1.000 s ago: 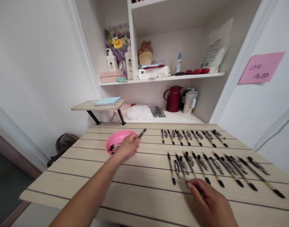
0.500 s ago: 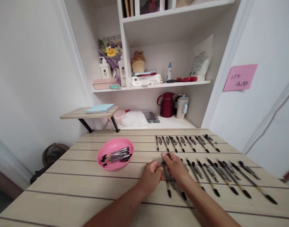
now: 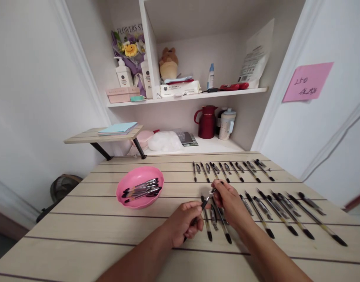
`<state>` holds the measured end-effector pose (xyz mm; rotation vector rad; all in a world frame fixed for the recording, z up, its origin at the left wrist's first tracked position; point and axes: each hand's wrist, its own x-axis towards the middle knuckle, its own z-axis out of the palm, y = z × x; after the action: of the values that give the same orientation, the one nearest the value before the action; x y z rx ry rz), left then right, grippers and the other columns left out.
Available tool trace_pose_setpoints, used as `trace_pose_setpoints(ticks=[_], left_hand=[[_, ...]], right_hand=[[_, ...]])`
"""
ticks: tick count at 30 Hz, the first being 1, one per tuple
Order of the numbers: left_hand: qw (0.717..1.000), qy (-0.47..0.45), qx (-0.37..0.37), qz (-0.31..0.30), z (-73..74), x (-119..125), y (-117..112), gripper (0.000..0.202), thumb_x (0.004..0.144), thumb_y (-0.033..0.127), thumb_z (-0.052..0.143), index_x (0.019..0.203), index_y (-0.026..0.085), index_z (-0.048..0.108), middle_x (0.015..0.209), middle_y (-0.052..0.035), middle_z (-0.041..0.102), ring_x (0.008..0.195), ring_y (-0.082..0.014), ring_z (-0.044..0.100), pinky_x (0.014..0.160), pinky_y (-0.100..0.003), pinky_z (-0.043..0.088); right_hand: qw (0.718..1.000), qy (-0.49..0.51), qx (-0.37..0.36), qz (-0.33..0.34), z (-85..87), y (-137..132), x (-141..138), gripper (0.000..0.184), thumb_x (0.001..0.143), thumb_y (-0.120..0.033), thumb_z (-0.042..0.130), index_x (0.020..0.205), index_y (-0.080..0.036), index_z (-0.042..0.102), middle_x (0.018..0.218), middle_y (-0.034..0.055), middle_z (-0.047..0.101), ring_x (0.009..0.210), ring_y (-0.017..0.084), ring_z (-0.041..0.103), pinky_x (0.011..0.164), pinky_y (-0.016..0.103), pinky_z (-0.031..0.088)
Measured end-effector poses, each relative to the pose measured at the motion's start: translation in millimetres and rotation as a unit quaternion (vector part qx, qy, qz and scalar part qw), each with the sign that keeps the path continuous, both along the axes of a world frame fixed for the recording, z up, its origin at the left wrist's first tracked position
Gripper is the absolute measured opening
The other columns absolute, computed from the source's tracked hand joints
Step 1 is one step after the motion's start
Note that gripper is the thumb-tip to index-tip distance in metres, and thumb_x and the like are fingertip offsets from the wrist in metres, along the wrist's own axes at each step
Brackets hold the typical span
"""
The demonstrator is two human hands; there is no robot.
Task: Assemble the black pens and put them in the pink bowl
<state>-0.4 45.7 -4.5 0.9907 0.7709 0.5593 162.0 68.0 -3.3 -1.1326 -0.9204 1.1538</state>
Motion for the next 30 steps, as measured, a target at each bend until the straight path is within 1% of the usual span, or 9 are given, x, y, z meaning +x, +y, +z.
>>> trace_pose_setpoints(ticks=[3,6,10,12,14,16,20,26,30], left_hand=[[1.000,-0.004,0.019,0.012,-1.6,-0.9,0.1,0.045,0.075,0.044,0.053,0.109,0.015,0.053,0.051,0.0062,0.046,0.031,-0.0012,0.022,0.034,-0.017,0.012],[0.999,-0.005,0.037,0.027,-3.3,-1.9,1.8,0.042,0.076,0.043,0.052,0.107,0.014,0.054,0.051,0.0060,0.047,0.031,-0.0013,0.024,0.033,-0.017,0.014],[0.995,0.025,0.072,0.064,-5.6,-1.0,4.0,0.040,0.076,0.042,0.052,0.103,0.013,0.055,0.051,0.0057,0.048,0.029,-0.0014,0.025,0.032,-0.017,0.014],[0.991,0.042,0.093,0.084,-5.9,0.4,4.3,0.040,0.075,0.042,0.052,0.101,0.012,0.056,0.051,0.0057,0.049,0.028,-0.0015,0.026,0.031,-0.017,0.014],[0.987,0.054,0.112,0.098,-6.0,1.7,4.3,0.039,0.075,0.042,0.052,0.099,0.012,0.057,0.051,0.0058,0.049,0.029,-0.0016,0.027,0.032,-0.017,0.015],[0.983,0.071,0.128,0.106,-6.3,2.8,4.5,0.037,0.075,0.041,0.051,0.098,0.012,0.058,0.050,0.0056,0.050,0.030,-0.0018,0.029,0.032,-0.017,0.017],[0.978,0.104,0.147,0.104,-8.2,4.1,5.1,0.032,0.076,0.036,0.049,0.096,0.012,0.059,0.050,0.0051,0.051,0.031,-0.0021,0.030,0.034,-0.017,0.019],[0.991,0.064,0.100,0.067,-5.5,4.4,2.1,0.038,0.076,0.042,0.050,0.098,0.012,0.056,0.049,0.0060,0.049,0.028,-0.0019,0.026,0.031,-0.017,0.013],[1.000,0.005,0.017,0.022,-1.1,1.2,1.0,0.038,0.076,0.045,0.051,0.099,0.016,0.054,0.049,0.0073,0.046,0.028,-0.0009,0.021,0.032,-0.016,0.011]], right_hand=[[0.999,0.036,-0.006,-0.016,1.9,0.5,3.5,0.025,0.074,-0.047,0.052,0.071,-0.022,0.049,0.046,-0.0061,0.045,0.038,0.009,0.037,0.037,0.021,0.025],[0.999,0.042,-0.017,-0.020,1.2,1.2,5.1,0.021,0.075,-0.043,0.050,0.073,-0.022,0.051,0.051,-0.0038,0.049,0.042,0.010,0.042,0.040,0.022,0.030],[1.000,0.024,-0.010,0.013,0.1,-0.3,1.2,0.019,0.076,-0.038,0.049,0.067,-0.022,0.050,0.062,0.0004,0.054,0.053,0.012,0.049,0.047,0.024,0.039],[0.999,0.036,-0.008,0.037,0.1,-2.3,-2.6,0.016,0.074,-0.036,0.051,0.068,-0.022,0.049,0.061,-0.0013,0.053,0.048,0.011,0.046,0.043,0.023,0.036],[0.998,0.033,-0.015,0.058,-0.4,-4.6,-6.5,0.017,0.072,-0.038,0.054,0.069,-0.021,0.049,0.051,-0.0056,0.045,0.038,0.008,0.034,0.036,0.021,0.026],[0.997,-0.006,-0.021,0.076,-1.3,-6.6,-9.8,0.024,0.070,-0.042,0.058,0.066,-0.020,0.050,0.043,-0.0083,0.038,0.034,0.006,0.024,0.035,0.021,0.018],[0.993,-0.095,-0.010,0.075,-1.4,-9.5,-13.3,0.032,0.065,-0.046,0.063,0.056,-0.018,0.050,0.040,-0.0067,0.041,0.035,0.005,0.025,0.037,0.022,0.018],[0.991,-0.085,0.003,0.102,-0.5,-10.2,-12.0,0.033,0.066,-0.049,0.062,0.059,-0.017,0.055,0.049,-0.0011,0.056,0.038,0.007,0.032,0.039,0.022,0.022],[0.990,-0.065,-0.018,0.122,-0.4,-10.9,-10.7,0.035,0.065,-0.051,0.062,0.066,-0.017,0.054,0.046,-0.0020,0.054,0.035,0.006,0.030,0.038,0.021,0.018]])
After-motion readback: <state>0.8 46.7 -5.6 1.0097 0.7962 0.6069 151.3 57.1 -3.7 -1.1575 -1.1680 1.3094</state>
